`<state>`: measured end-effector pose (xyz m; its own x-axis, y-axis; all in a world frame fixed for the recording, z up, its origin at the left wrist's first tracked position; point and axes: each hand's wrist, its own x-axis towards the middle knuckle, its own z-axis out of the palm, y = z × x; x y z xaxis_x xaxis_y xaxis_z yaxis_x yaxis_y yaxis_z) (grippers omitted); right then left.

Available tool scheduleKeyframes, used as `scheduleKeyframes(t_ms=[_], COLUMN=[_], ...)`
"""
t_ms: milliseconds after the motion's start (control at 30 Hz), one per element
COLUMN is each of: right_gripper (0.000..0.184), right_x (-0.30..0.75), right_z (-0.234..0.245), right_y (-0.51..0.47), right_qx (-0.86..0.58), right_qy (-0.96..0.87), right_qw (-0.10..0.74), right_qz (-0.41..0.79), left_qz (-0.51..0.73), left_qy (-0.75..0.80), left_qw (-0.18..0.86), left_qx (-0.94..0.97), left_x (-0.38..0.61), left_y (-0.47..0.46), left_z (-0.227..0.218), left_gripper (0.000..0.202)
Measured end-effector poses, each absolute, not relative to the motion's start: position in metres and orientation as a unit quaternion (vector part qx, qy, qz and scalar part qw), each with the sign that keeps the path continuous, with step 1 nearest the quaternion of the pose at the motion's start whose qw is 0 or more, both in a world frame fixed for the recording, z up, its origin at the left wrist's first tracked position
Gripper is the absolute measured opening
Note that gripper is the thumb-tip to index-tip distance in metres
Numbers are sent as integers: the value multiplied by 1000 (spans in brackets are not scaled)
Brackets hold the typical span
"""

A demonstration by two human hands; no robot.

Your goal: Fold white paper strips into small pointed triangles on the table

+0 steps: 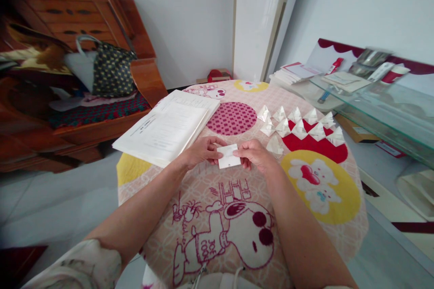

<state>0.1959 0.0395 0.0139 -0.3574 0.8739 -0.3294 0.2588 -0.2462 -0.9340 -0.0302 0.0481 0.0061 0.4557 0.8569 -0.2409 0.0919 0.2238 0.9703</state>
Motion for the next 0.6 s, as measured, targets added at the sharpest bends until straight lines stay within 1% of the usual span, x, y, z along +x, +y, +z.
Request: scheduleKeyframes(t_ms=[100, 200, 267, 367, 400, 433, 500, 600], right_gripper=[26, 28, 30, 30, 29, 29, 28, 27], right_x=[197, 199, 198, 196, 196, 195, 193, 191], right_z=[13, 8, 2, -4, -5, -6, -4, 0], right_y=[41, 43, 45, 48, 49, 49, 49, 47], right_qx=[-518, -536, -553, -576, -579, -580, -575, -573], right_qy=[-578, -622, -654, -694, -708, -721, -744, -761], right_qw=[256, 223, 208, 205, 204, 203, 197, 186], right_qz=[576, 525, 473, 379, 349, 320, 277, 240], left_qz=[245, 171, 168, 275, 311, 329, 321, 265], left_qy=[426, 432, 467, 503, 491, 466, 404, 334], left_qw=[660, 636, 552, 356, 307, 281, 284, 334], left_qx=[569, 616, 670, 738, 754, 771, 808, 841], left_x=[-30, -28, -27, -25, -24, -24, -23, -23], left_y=[47, 46, 45, 45, 45, 45, 44, 43], left_z=[3, -1, -1, 2, 4, 7, 10, 10], left_gripper=[34, 15, 8, 12, 14, 14, 16, 21])
